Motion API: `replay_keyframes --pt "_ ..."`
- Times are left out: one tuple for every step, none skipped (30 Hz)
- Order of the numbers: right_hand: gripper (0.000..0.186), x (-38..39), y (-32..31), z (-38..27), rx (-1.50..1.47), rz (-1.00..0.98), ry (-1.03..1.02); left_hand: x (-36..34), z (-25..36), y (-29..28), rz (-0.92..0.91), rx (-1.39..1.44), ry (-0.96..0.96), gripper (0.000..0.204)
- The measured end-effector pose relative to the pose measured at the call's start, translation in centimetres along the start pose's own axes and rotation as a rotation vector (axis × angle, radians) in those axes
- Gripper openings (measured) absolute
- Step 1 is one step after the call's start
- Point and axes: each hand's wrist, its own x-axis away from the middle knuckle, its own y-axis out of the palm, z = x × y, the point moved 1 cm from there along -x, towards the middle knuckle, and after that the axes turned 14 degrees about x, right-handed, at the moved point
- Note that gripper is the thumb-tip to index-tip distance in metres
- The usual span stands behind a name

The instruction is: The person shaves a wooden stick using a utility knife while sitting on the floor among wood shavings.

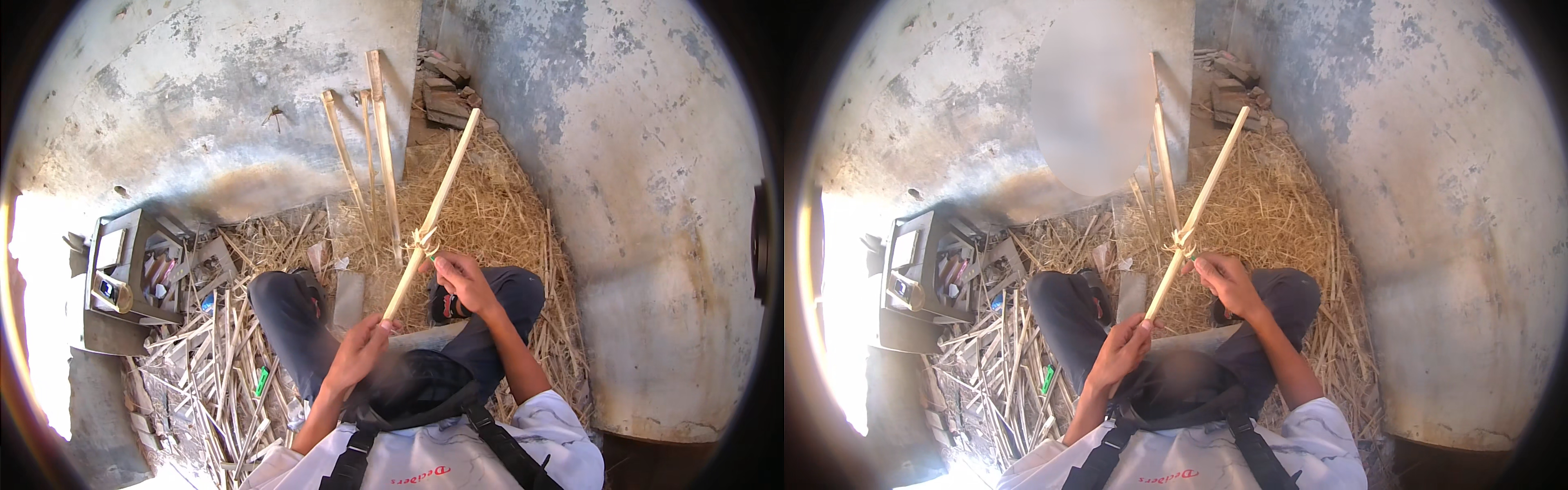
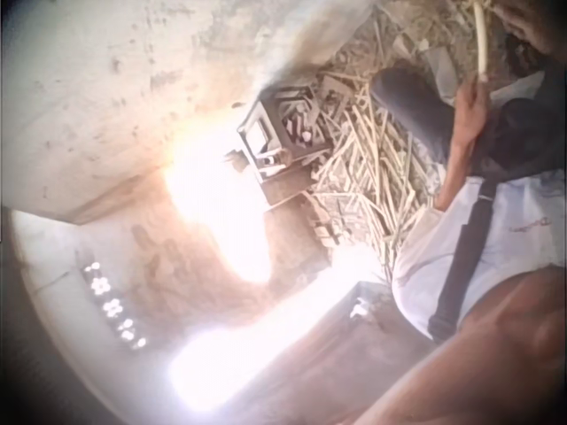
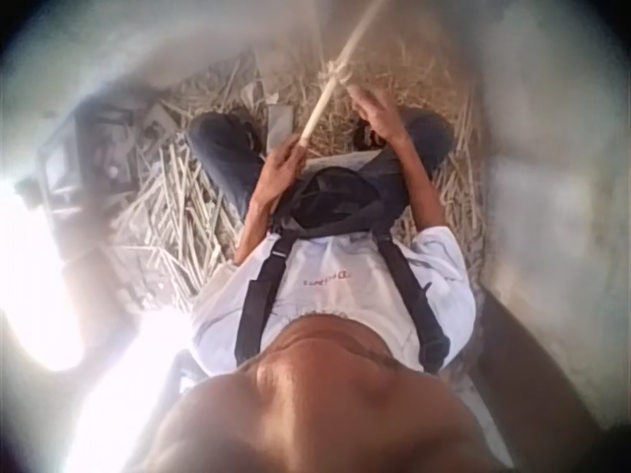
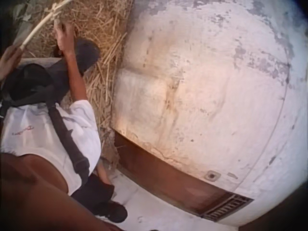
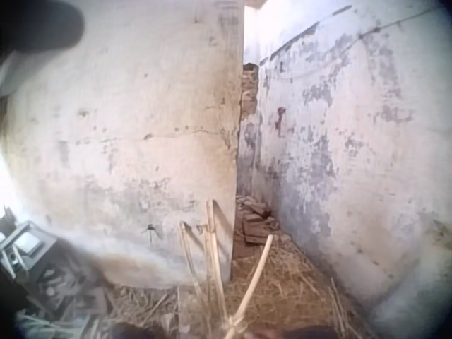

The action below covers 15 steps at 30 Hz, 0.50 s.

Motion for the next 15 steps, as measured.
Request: replay_keyframes --pt "0.03 0.3 0.6 -0.3 0.144 0.091 -0.085 -0.1 0.0 0.1 -0.01 0.01 0.002 0.038" --pt "0.031 0.5 1.5 -0.7 0.285 0.178 -0.172 -0.1 0.0 0.0 0.007 -0.004 0.014 0.038" --pt "0.031 0.8 2.2 -1.3 0.427 0.269 -0.257 -0.2 -0.1 0.0 0.019 -0.018 0.026 0.038" --pt "0.032 1.2 2.8 -1.8 0.5 0.304 -0.301 -0.3 -0.1 0.1 0.031 -0.031 0.039 0.039" --pt "0.032 1.7 3.2 -2.3 0.573 0.34 -0.344 -0.3 0.1 0.2 0.036 -0.031 0.024 0.037" --pt "0.033 2.0 3.3 -2.8 0.645 0.375 -0.387 -0.3 0.6 0.5 0.043 -0.03 0.01 0.036" --pt "0.034 2.1 3.3 -3.1 0.685 0.355 -0.349 -0.3 1.0 0.6 0.05 -0.029 -0.005 0.034" --pt "0.034 2.1 3.2 -3.4 0.691 0.353 -0.362 -0.2 1.3 0.8 0.057 -0.043 -0.003 0.034" --pt "0.034 2.0 3.0 -3.6 0.698 0.351 -0.375 -0.2 1.5 0.8 0.064 -0.057 -0.002 0.034" --pt "0.033 1.8 2.9 -3.7 0.704 0.348 -0.389 -0.1 1.6 0.9 0.071 -0.072 0.0 0.034" --pt "0.034 1.7 2.8 -3.7 0.725 0.384 -0.431 -0.2 1.7 0.9 0.074 -0.092 0.011 0.034" --pt "0.034 1.5 2.7 -3.5 0.746 0.42 -0.473 -0.3 1.7 1.0 0.076 -0.112 0.022 0.034" --pt "0.034 1.3 2.6 -3.4 0.768 0.456 -0.515 -0.3 1.8 1.0 0.078 -0.131 0.033 0.034" --pt "0.034 0.8 2.1 -3.1 0.78 0.462 -0.461 -0.2 1.7 0.9 0.081 -0.148 0.034 0.035" --pt "0.035 0.4 1.2 -2.7 0.792 0.467 -0.407 0.1 1.6 0.7 0.083 -0.164 0.036 0.035"
